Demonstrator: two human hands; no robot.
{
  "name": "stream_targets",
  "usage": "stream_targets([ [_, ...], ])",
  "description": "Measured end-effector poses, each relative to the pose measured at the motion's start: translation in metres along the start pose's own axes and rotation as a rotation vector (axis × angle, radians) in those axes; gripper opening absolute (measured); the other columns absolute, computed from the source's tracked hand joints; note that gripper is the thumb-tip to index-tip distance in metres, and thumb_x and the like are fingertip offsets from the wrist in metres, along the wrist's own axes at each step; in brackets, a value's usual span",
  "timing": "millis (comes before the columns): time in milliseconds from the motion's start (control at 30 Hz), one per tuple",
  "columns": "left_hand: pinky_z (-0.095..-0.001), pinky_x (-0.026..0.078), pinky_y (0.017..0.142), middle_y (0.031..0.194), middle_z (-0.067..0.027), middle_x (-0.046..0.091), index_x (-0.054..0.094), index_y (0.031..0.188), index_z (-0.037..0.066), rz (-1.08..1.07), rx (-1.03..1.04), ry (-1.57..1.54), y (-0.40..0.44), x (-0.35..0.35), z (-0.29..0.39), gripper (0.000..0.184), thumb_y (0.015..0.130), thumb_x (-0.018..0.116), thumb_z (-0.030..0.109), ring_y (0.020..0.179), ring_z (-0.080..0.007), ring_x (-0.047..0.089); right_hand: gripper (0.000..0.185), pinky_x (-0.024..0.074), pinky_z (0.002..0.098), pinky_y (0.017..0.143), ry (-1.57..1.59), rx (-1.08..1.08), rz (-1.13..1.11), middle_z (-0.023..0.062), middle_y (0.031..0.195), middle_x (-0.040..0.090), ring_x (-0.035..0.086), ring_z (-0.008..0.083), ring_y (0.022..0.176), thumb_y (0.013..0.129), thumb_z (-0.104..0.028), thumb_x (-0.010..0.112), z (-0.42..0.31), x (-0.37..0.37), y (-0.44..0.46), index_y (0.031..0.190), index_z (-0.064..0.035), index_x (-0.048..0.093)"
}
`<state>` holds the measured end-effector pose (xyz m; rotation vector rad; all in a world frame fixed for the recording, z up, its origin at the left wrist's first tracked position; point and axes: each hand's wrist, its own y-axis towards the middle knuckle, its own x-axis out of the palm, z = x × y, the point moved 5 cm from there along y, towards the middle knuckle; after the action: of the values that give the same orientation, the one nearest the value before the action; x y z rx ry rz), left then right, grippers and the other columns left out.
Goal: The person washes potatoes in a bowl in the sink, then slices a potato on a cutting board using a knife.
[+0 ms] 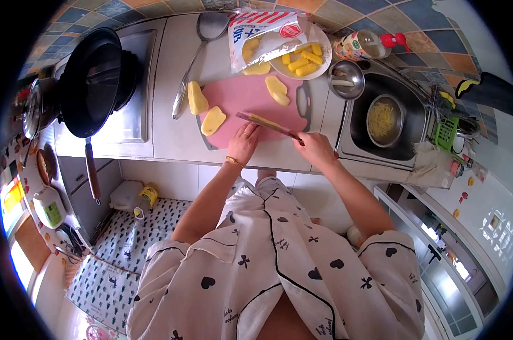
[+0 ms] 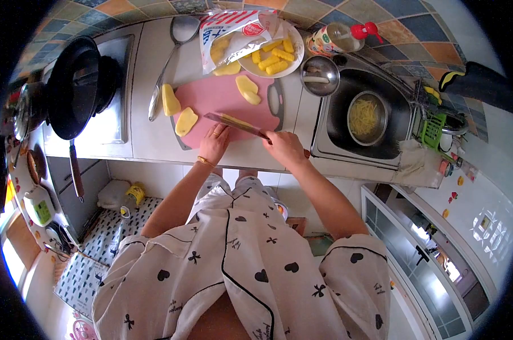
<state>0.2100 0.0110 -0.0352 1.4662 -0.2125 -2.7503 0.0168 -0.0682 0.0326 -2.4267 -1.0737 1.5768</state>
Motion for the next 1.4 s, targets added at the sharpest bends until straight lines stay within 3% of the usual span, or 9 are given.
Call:
stream_targets([
  [267,-0.0366,0.052,0.089,0.124,-0.0022,0.057,0.062,0.116,0.01,-0.013,-0.03,-0.069,-0.001,0.002,-0.002,0.042,0.074,0.063,0.006,0.114,-0.0254,0.056,0.023,0.0517,0.0469,0.064,0.002,0.044,-0.052,0.0164,0.075,0.066,0.065,0.0361,0.07,0.089,-0.03,0.058,-0.005,0.021,0.021,0.092,-0.0095,0.069],
  [400,-0.0368,0.051,0.09,0.123,-0.0019,0.057,0.062,0.115,0.012,-0.026,-0.032,-0.102,0.001,-0.004,0.0,0.04,0.075,0.063,0.006,0.113,-0.0258,0.056,0.026,0.052,0.0438,0.066,0.253,0.133,0.054,0.0162,0.078,0.067,0.065,0.0365,0.072,0.09,-0.031,0.058,-0.006,0.019,0.024,0.096,-0.0083,0.069],
  [767,-0.0424,0.046,0.088,0.106,-0.0067,0.058,0.062,0.103,0.013,-0.058,-0.217,-0.043,0.036,0.006,-0.008,0.022,0.081,0.063,0.01,0.103,-0.0309,0.052,0.029,0.05,0.0409,0.063,0.323,0.225,0.052,0.0158,0.073,0.065,0.064,0.0346,0.068,0.09,-0.032,0.06,0.017,-0.001,-0.004,0.103,-0.0085,0.069],
  [900,-0.0416,0.048,0.081,0.099,-0.0084,0.058,0.062,0.093,0.01,0.007,-0.087,0.131,0.043,-0.001,-0.026,0.011,0.082,0.063,0.01,0.094,-0.0305,0.055,0.027,0.0499,0.0403,0.06,0.252,0.189,0.076,0.0141,0.072,0.065,0.064,0.0335,0.063,0.088,-0.029,0.062,0.019,0.0,-0.013,0.106,-0.01,0.069],
  [967,-0.0407,0.049,0.074,0.094,-0.01,0.059,0.062,0.088,0.008,0.167,-0.431,-0.197,0.048,-0.028,-0.048,0.005,0.083,0.063,0.009,0.084,-0.03,0.058,0.027,0.0501,0.0402,0.059,0.235,0.167,0.112,0.0132,0.071,0.065,0.064,0.0329,0.061,0.086,-0.026,0.064,0.015,-0.004,-0.018,0.108,-0.0107,0.068],
  [1000,-0.04,0.05,0.067,0.089,-0.0119,0.059,0.063,0.092,0.006,0.188,-0.462,-0.226,0.055,-0.046,-0.05,0.009,0.084,0.061,0.006,0.075,-0.0295,0.059,0.029,0.0504,0.0401,0.058,0.163,0.096,0.154,0.0118,0.071,0.065,0.064,0.0317,0.061,0.085,-0.025,0.065,0.015,-0.003,-0.02,0.111,-0.0118,0.067],
  [1100,-0.0409,0.051,0.069,0.092,-0.012,0.059,0.062,0.092,0.007,0.236,-0.438,-0.279,0.064,-0.056,-0.072,0.007,0.085,0.06,0.005,0.08,-0.0307,0.061,0.038,0.0515,0.0396,0.056,-0.016,-0.094,0.258,0.008,0.072,0.066,0.065,0.0279,0.062,0.081,-0.021,0.067,0.015,-0.001,-0.023,0.118,-0.0141,0.063],
  [1233,-0.0377,0.052,0.072,0.095,-0.0119,0.06,0.066,0.099,0.009,0.176,-0.483,-0.142,0.073,-0.064,-0.072,0.022,0.081,0.059,-0.001,0.083,-0.028,0.062,0.044,0.0525,0.038,0.057,-0.149,-0.196,0.27,0.0054,0.077,0.067,0.067,0.0232,0.067,0.078,-0.018,0.068,0.016,0.0,-0.023,0.121,-0.0135,0.057],
  [1400,-0.0375,0.053,0.076,0.095,-0.0116,0.068,0.069,0.1,0.009,-0.014,-0.228,-0.535,0.068,-0.063,-0.004,0.028,0.077,0.059,-0.003,0.082,-0.0303,0.066,0.046,0.053,0.0373,0.064,-0.222,-0.261,0.273,0.0069,0.08,0.067,0.068,0.0228,0.072,0.076,-0.017,0.068,0.017,-0.004,-0.021,0.12,-0.011,0.054],
])
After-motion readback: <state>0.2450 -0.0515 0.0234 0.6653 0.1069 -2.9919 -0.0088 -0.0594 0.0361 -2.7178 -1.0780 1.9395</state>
